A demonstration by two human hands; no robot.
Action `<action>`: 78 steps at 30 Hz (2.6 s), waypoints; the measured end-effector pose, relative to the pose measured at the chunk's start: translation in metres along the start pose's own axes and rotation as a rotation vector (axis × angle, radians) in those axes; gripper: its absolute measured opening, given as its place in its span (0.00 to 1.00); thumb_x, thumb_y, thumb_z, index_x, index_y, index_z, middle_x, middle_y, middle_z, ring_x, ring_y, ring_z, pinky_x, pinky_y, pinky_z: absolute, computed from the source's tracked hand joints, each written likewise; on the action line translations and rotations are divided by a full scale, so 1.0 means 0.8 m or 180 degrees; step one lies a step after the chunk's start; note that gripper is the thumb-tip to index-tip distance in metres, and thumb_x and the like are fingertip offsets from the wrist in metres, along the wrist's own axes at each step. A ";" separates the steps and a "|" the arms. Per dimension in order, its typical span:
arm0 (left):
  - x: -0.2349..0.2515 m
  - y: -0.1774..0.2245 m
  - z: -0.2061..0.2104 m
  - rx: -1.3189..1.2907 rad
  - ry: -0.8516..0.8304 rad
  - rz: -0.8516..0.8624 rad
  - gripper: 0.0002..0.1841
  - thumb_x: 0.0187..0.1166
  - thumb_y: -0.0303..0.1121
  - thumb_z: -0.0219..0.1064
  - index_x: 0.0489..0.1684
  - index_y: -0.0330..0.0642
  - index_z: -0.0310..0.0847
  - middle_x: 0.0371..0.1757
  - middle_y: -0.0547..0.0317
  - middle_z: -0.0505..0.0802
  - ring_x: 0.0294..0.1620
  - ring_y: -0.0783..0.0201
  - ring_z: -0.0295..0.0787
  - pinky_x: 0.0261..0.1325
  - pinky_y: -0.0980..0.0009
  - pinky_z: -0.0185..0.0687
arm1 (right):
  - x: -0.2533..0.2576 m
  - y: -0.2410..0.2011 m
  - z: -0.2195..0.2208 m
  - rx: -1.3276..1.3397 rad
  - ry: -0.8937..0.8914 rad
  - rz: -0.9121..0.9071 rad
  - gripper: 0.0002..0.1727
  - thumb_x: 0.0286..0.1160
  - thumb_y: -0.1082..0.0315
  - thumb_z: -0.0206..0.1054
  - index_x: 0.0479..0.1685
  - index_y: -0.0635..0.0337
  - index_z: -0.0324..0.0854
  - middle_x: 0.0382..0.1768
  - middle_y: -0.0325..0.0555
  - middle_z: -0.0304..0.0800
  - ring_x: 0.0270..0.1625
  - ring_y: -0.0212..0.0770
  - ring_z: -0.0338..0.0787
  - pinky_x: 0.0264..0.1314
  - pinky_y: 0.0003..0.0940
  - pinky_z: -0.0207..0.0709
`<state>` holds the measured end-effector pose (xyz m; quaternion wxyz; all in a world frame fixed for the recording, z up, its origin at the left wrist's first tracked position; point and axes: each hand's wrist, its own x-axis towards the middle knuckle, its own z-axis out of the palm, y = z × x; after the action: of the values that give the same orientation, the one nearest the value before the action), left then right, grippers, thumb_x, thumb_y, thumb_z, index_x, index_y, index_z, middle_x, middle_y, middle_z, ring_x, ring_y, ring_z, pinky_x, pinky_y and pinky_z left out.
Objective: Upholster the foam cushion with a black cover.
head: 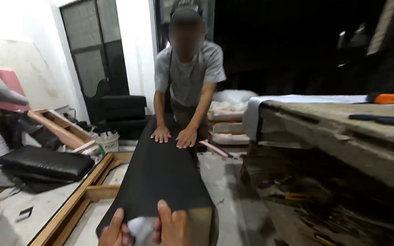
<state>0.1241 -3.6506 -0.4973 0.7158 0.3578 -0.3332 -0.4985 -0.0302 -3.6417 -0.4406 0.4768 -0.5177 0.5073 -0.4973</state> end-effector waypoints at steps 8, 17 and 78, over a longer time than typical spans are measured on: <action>0.012 -0.003 0.003 -0.0171 0.0020 0.0141 0.28 0.95 0.43 0.42 0.18 0.46 0.75 0.05 0.68 0.76 0.02 0.77 0.69 0.07 0.80 0.69 | 0.013 -0.003 0.003 0.0090 0.0001 -0.0363 0.29 0.95 0.58 0.49 0.20 0.61 0.80 0.14 0.36 0.84 0.16 0.32 0.86 0.20 0.30 0.84; 0.018 -0.015 -0.010 -0.0582 -0.0494 0.0324 0.25 0.93 0.42 0.47 0.23 0.45 0.81 0.09 0.68 0.79 0.05 0.77 0.72 0.09 0.80 0.72 | 0.015 0.001 0.006 0.0352 0.0048 -0.0502 0.26 0.93 0.62 0.51 0.20 0.60 0.79 0.12 0.36 0.83 0.14 0.32 0.85 0.18 0.29 0.84; 0.018 -0.021 -0.023 -0.0404 -0.0792 0.0332 0.31 0.95 0.43 0.38 0.17 0.55 0.81 0.07 0.71 0.79 0.06 0.79 0.73 0.10 0.81 0.72 | 0.020 0.013 0.001 0.0507 -0.0124 -0.0824 0.26 0.94 0.60 0.46 0.28 0.62 0.83 0.14 0.35 0.83 0.16 0.30 0.84 0.21 0.28 0.82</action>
<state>0.1354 -3.6656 -0.5193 0.7152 0.2295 -0.4053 -0.5212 -0.0298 -3.6577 -0.4507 0.4580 -0.5489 0.3859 -0.5832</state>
